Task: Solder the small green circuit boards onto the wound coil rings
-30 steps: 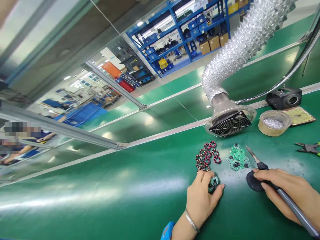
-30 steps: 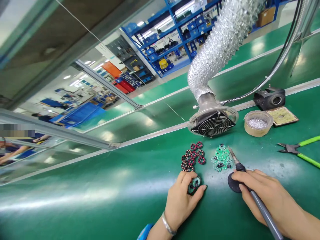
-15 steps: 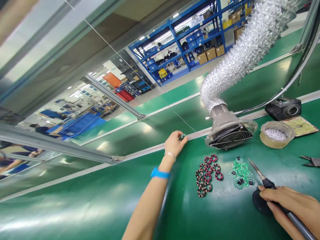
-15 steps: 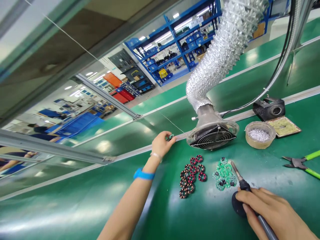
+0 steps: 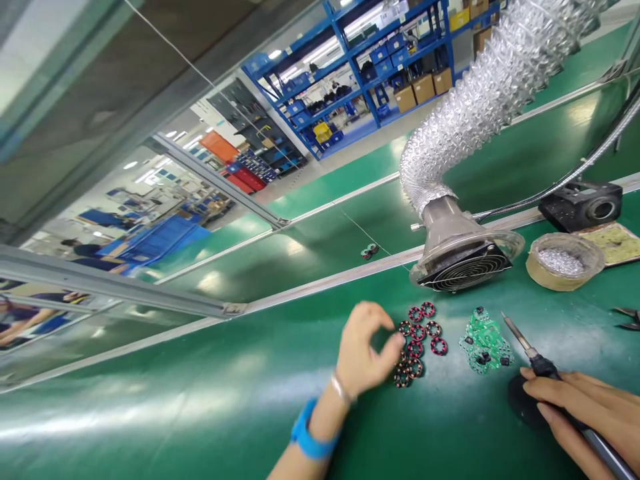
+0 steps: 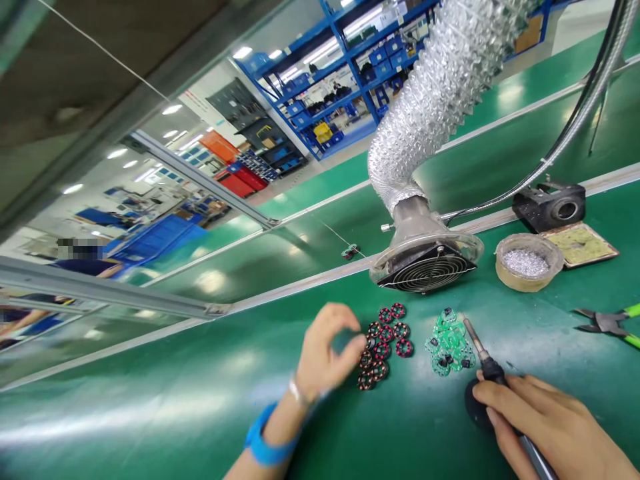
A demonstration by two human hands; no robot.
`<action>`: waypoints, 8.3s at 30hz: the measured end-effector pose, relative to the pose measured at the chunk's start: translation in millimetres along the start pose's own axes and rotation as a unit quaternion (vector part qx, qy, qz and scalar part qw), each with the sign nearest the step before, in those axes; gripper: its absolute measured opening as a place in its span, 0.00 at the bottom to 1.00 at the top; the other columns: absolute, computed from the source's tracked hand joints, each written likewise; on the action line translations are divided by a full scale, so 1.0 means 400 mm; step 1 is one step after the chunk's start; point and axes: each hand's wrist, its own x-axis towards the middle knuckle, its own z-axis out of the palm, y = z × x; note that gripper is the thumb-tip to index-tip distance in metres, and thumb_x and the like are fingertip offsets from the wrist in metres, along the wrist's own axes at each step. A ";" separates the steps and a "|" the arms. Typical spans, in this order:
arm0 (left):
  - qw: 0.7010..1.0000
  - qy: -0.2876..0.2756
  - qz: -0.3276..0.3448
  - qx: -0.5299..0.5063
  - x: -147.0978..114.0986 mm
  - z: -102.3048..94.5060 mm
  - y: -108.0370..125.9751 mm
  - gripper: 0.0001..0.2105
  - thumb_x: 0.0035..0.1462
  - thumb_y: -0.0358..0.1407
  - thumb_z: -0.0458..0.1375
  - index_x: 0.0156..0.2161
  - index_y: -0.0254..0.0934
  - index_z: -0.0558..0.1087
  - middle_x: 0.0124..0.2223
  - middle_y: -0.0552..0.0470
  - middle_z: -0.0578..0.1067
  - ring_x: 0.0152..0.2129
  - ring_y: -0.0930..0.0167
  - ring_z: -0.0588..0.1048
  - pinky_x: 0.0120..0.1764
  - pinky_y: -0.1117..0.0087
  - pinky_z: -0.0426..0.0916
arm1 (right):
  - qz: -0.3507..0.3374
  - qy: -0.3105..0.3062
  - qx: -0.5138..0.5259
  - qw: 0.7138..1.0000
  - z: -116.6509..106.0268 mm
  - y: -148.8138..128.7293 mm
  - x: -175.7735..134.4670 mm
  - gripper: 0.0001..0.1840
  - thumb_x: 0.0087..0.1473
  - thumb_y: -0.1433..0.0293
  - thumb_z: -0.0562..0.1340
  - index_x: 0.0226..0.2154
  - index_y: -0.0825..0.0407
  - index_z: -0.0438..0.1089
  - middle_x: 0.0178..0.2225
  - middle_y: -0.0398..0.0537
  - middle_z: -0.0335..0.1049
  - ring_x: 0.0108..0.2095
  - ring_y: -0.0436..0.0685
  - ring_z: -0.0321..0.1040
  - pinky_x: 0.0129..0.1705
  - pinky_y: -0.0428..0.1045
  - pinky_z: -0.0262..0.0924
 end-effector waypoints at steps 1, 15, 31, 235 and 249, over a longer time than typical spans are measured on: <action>0.998 -0.017 0.051 -0.017 -0.058 0.004 0.034 0.07 0.48 0.40 0.57 0.31 0.38 0.69 0.37 0.47 0.72 0.36 0.63 0.71 0.40 0.61 0.67 | -0.002 -0.017 -0.009 1.000 0.000 0.000 0.002 0.15 0.59 0.71 0.58 0.48 0.48 0.70 0.43 0.44 0.77 0.36 0.58 0.77 0.39 0.51 0.72; 0.995 -0.070 0.056 -0.043 -0.172 0.047 0.188 0.26 0.40 0.33 0.71 0.45 0.36 0.65 0.42 0.45 0.73 0.40 0.59 0.71 0.41 0.58 0.63 | -0.009 -0.058 0.019 0.998 -0.035 -0.031 0.061 0.13 0.60 0.75 0.54 0.46 0.48 0.65 0.36 0.48 0.75 0.30 0.55 0.73 0.31 0.49 0.68; 0.979 -0.069 0.083 -0.173 -0.109 0.202 0.353 0.12 0.46 0.28 0.65 0.36 0.38 0.68 0.32 0.52 0.74 0.29 0.67 0.73 0.32 0.68 0.69 | 0.077 -0.049 0.079 0.993 -0.035 -0.045 0.055 0.25 0.49 0.81 0.50 0.47 0.47 0.63 0.37 0.47 0.72 0.35 0.54 0.73 0.36 0.47 0.70; 0.965 0.060 0.208 -0.151 -0.148 0.074 0.278 0.09 0.54 0.22 0.55 0.37 0.36 0.69 0.28 0.52 0.77 0.23 0.73 0.73 0.28 0.72 0.67 | 0.059 0.100 0.163 0.980 -0.108 -0.147 0.062 0.12 0.46 0.78 0.52 0.33 0.52 0.66 0.19 0.42 0.61 0.19 0.51 0.56 0.22 0.49 0.50; 0.961 0.055 0.223 -0.154 -0.154 0.083 0.281 0.09 0.55 0.21 0.55 0.38 0.36 0.69 0.29 0.52 0.77 0.22 0.72 0.72 0.27 0.71 0.67 | 0.084 0.139 0.171 0.972 -0.085 -0.149 0.054 0.11 0.47 0.78 0.52 0.32 0.52 0.67 0.20 0.43 0.61 0.19 0.51 0.54 0.23 0.50 0.48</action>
